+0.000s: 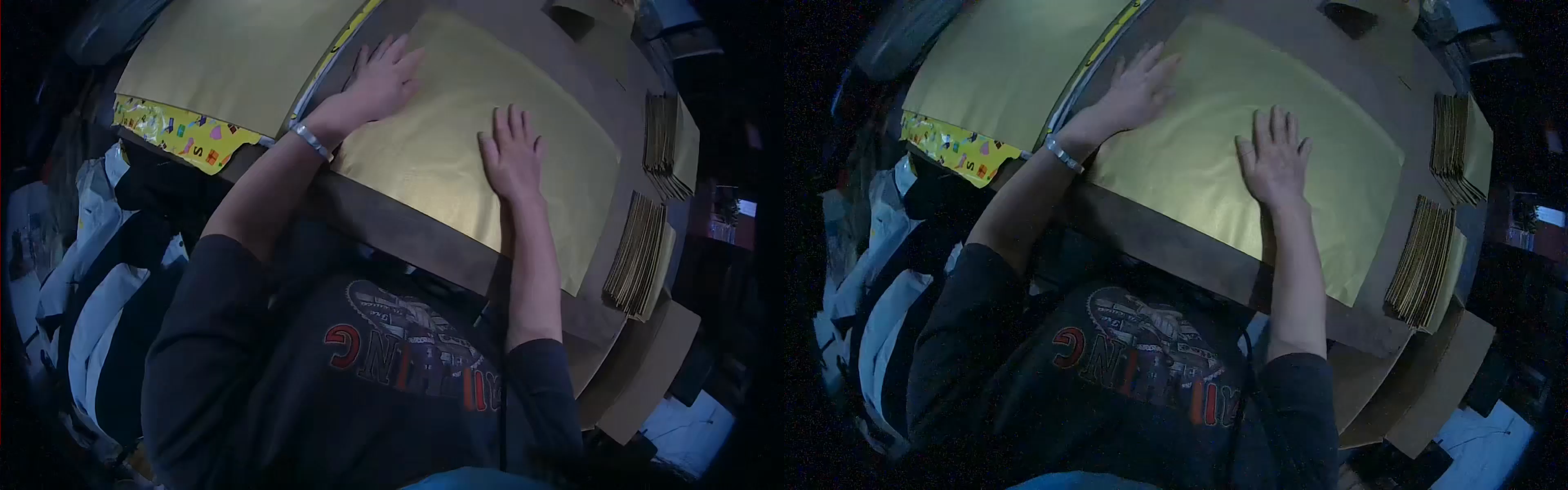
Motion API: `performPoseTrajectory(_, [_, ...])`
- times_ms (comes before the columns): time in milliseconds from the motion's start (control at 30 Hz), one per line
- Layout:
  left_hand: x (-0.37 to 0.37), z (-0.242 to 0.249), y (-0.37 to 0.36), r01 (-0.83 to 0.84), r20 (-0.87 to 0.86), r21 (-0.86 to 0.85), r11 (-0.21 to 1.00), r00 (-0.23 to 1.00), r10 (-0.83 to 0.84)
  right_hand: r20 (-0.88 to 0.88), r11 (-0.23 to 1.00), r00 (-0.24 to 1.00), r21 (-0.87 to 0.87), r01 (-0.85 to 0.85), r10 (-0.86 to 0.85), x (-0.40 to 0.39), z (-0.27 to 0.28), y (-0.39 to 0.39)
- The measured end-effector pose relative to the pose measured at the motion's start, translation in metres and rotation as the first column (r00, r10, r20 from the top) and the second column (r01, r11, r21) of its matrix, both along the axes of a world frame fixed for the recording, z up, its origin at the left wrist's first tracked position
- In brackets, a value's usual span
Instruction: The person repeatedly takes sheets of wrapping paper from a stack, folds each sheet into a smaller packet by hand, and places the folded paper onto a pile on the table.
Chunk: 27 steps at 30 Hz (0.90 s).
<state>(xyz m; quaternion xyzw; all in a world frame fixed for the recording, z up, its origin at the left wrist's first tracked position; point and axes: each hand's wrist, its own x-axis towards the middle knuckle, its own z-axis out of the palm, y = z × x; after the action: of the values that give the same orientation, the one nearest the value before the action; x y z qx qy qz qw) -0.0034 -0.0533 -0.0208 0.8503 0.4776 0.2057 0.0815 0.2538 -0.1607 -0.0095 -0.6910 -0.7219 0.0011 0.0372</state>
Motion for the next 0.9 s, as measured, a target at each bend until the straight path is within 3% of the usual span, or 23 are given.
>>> performPoseTrajectory(67, [-0.025, 0.004, -0.027, 0.086, 0.201, -0.069, 0.994, 0.977, -0.071, -0.016, 0.985, 0.985, 0.012, -0.174, 0.174, -0.047, 0.000, -0.021])
performPoseTrajectory(100, [-0.037, 0.005, -0.039, 0.083, 0.202, -0.060, 0.995, 0.977, -0.069, -0.046, 0.972, 0.971, 0.000, -0.237, 0.237, -0.071, 0.005, -0.032])
performPoseTrajectory(167, [-0.058, 0.007, -0.058, 0.106, 0.483, -0.171, 0.979, 0.876, -0.010, -0.108, 0.921, 0.916, -0.006, -0.389, 0.386, -0.116, 0.015, -0.055])
performPoseTrajectory(200, [-0.066, 0.012, -0.066, 0.105, 0.484, -0.164, 0.981, 0.875, -0.013, -0.137, 0.878, 0.870, 0.003, -0.479, 0.474, -0.134, 0.018, -0.066])
performPoseTrajectory(233, [-0.072, 0.019, -0.073, 0.084, 0.514, -0.297, 0.951, 0.854, 0.085, -0.131, 0.877, 0.869, 0.009, -0.481, 0.478, -0.149, 0.018, -0.077])
performPoseTrajectory(300, [-0.079, 0.029, -0.081, 0.111, 0.630, -0.490, 0.865, 0.730, 0.263, -0.252, 0.749, 0.713, 0.088, -0.657, 0.654, -0.168, 0.017, -0.096])
performPoseTrajectory(333, [-0.080, 0.034, -0.084, 0.110, 0.637, -0.479, 0.871, 0.727, 0.258, -0.241, 0.745, 0.711, 0.094, -0.660, 0.660, -0.170, 0.019, -0.103])
performPoseTrajectory(400, [-0.082, 0.049, -0.088, 0.174, 0.659, -0.595, 0.785, 0.664, 0.353, -0.527, 0.636, 0.519, 0.053, -0.770, 0.673, -0.172, 0.022, -0.113])
performPoseTrajectory(433, [-0.083, 0.052, -0.087, 0.166, 0.637, -0.591, 0.789, 0.697, 0.330, -0.586, 0.671, 0.477, 0.162, -0.723, 0.655, -0.167, 0.031, -0.115])
performPoseTrajectory(533, [-0.079, 0.050, -0.096, 0.275, 0.673, -0.664, 0.695, 0.625, 0.395, -0.472, 0.765, 0.603, 0.365, -0.530, 0.643, -0.132, 0.036, -0.106])
performPoseTrajectory(567, [-0.076, 0.056, -0.099, 0.294, 0.680, -0.657, 0.694, 0.630, 0.376, -0.448, 0.839, 0.709, 0.306, -0.451, 0.545, -0.119, 0.034, -0.105])
performPoseTrajectory(633, [-0.075, 0.068, -0.102, 0.157, 0.507, -0.761, 0.630, 0.749, 0.426, -0.324, 0.927, 0.868, 0.156, -0.342, 0.375, -0.098, 0.032, -0.105])
performPoseTrajectory(667, [-0.072, 0.061, -0.105, 0.259, 0.621, -0.697, 0.669, 0.685, 0.382, -0.301, 0.935, 0.887, 0.153, -0.318, 0.351, -0.094, 0.029, -0.105])
performPoseTrajectory(700, [-0.071, 0.061, -0.106, 0.270, 0.626, -0.692, 0.670, 0.688, 0.368, -0.279, 0.943, 0.902, 0.152, -0.297, 0.329, -0.091, 0.027, -0.106])
performPoseTrajectory(800, [-0.073, 0.058, -0.107, 0.194, 0.489, -0.768, 0.611, 0.794, 0.362, -0.275, 0.947, 0.909, 0.171, -0.273, 0.312, -0.098, 0.024, -0.109])
performPoseTrajectory(867, [-0.070, 0.053, -0.115, 0.150, 0.434, -0.746, 0.649, 0.848, 0.304, -0.269, 0.949, 0.914, 0.173, -0.264, 0.303, -0.101, 0.026, -0.108])
performPoseTrajectory(900, [-0.069, 0.061, -0.118, 0.089, 0.320, -0.736, 0.671, 0.919, 0.228, -0.267, 0.951, 0.917, 0.178, -0.254, 0.295, -0.102, 0.025, -0.108])
